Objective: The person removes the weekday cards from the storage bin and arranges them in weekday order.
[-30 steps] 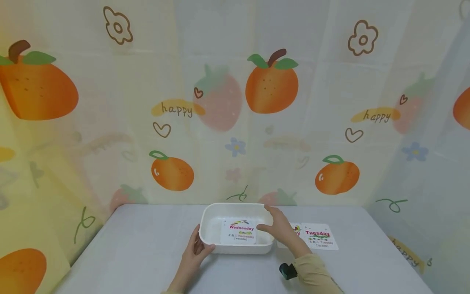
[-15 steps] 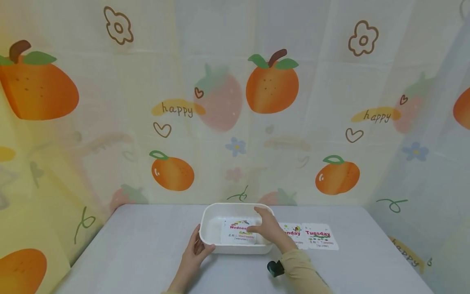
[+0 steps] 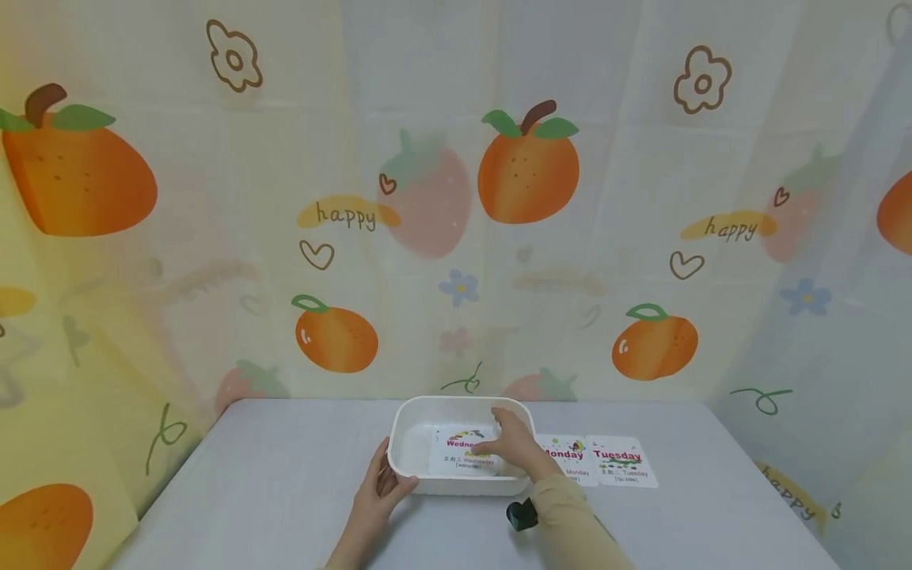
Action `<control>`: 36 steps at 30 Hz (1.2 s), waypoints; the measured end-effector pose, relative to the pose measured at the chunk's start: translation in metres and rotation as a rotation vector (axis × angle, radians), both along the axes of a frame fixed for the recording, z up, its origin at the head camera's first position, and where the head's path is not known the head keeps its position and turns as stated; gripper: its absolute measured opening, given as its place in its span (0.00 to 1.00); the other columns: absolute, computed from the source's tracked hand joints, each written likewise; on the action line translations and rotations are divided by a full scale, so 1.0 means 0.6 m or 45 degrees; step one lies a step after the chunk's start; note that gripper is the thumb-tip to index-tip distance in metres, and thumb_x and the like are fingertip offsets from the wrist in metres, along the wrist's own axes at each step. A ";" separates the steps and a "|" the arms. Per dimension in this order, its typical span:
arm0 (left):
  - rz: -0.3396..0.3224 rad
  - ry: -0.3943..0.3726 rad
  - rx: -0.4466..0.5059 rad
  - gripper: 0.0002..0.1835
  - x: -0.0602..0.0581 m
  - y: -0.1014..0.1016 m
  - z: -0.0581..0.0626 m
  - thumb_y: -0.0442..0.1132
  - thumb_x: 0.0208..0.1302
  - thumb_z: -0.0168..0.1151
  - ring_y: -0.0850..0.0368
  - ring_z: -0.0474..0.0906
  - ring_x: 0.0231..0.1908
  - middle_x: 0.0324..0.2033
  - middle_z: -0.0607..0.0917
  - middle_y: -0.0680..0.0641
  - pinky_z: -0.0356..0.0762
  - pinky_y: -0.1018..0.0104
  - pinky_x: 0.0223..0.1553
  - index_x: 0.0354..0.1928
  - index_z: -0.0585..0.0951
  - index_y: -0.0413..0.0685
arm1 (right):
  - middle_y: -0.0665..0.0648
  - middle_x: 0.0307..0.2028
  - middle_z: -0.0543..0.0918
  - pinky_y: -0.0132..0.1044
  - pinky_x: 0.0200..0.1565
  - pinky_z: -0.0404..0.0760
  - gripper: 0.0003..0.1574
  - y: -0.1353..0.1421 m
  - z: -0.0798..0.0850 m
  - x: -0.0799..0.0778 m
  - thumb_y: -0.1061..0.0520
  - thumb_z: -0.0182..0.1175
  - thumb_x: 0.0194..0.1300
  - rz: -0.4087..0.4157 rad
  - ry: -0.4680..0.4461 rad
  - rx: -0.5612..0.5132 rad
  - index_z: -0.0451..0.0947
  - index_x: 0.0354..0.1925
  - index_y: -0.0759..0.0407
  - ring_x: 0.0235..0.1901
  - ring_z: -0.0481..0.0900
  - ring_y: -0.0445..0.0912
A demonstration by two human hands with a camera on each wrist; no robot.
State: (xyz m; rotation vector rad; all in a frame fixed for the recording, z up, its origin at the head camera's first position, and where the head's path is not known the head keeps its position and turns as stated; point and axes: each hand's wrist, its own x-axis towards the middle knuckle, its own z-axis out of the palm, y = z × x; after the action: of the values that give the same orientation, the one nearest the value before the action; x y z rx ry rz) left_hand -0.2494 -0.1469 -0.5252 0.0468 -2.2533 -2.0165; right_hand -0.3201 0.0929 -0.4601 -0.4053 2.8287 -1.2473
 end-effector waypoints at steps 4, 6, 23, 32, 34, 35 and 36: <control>-0.005 -0.009 0.013 0.48 -0.002 -0.001 -0.004 0.44 0.54 0.69 0.42 0.57 0.64 0.66 0.57 0.35 0.65 0.62 0.59 0.72 0.51 0.52 | 0.74 0.57 0.68 0.56 0.60 0.66 0.52 -0.001 -0.007 -0.005 0.54 0.74 0.46 -0.040 -0.065 -0.008 0.59 0.61 0.76 0.57 0.65 0.65; -0.013 -0.012 0.017 0.48 -0.003 0.000 -0.005 0.45 0.54 0.69 0.42 0.58 0.64 0.66 0.58 0.35 0.66 0.62 0.59 0.72 0.51 0.52 | 0.74 0.57 0.68 0.56 0.60 0.65 0.52 -0.001 -0.012 -0.009 0.55 0.74 0.46 -0.063 -0.088 -0.011 0.59 0.61 0.76 0.58 0.64 0.65; -0.046 0.036 0.043 0.48 -0.004 0.007 -0.004 0.42 0.55 0.68 0.41 0.56 0.64 0.66 0.56 0.33 0.64 0.63 0.60 0.72 0.49 0.48 | 0.72 0.61 0.63 0.55 0.65 0.56 0.57 0.000 -0.025 -0.018 0.54 0.76 0.41 -0.149 -0.196 0.025 0.59 0.62 0.75 0.62 0.57 0.64; -0.009 0.018 0.031 0.48 0.000 0.003 -0.002 0.43 0.54 0.69 0.42 0.58 0.64 0.66 0.58 0.34 0.66 0.63 0.58 0.72 0.51 0.51 | 0.73 0.62 0.61 0.55 0.66 0.52 0.61 -0.006 -0.038 -0.028 0.53 0.77 0.37 -0.147 -0.193 0.120 0.58 0.63 0.74 0.63 0.55 0.64; -0.001 0.008 0.031 0.48 0.000 0.001 -0.002 0.44 0.54 0.69 0.42 0.58 0.64 0.66 0.58 0.35 0.67 0.63 0.58 0.72 0.51 0.52 | 0.74 0.62 0.61 0.56 0.66 0.52 0.62 -0.008 -0.038 -0.028 0.53 0.78 0.35 -0.144 -0.189 0.151 0.58 0.63 0.74 0.63 0.55 0.65; 0.002 0.001 0.031 0.48 0.000 0.001 -0.002 0.44 0.54 0.69 0.42 0.58 0.64 0.66 0.58 0.36 0.67 0.63 0.58 0.72 0.51 0.53 | 0.74 0.61 0.61 0.56 0.66 0.52 0.62 -0.009 -0.038 -0.027 0.53 0.78 0.35 -0.143 -0.187 0.167 0.59 0.62 0.74 0.62 0.55 0.66; 0.000 -0.003 0.031 0.48 0.000 0.000 -0.002 0.45 0.54 0.69 0.42 0.58 0.64 0.66 0.58 0.36 0.67 0.63 0.58 0.72 0.51 0.53 | 0.74 0.60 0.61 0.56 0.66 0.53 0.62 -0.009 -0.038 -0.027 0.53 0.79 0.34 -0.147 -0.186 0.187 0.59 0.62 0.74 0.62 0.56 0.66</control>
State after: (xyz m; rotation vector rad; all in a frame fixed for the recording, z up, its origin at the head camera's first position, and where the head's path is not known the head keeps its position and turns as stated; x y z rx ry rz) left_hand -0.2496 -0.1468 -0.5266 0.0519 -2.2300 -2.0454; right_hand -0.3360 0.0874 -0.4826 -0.1415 2.8281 -1.0290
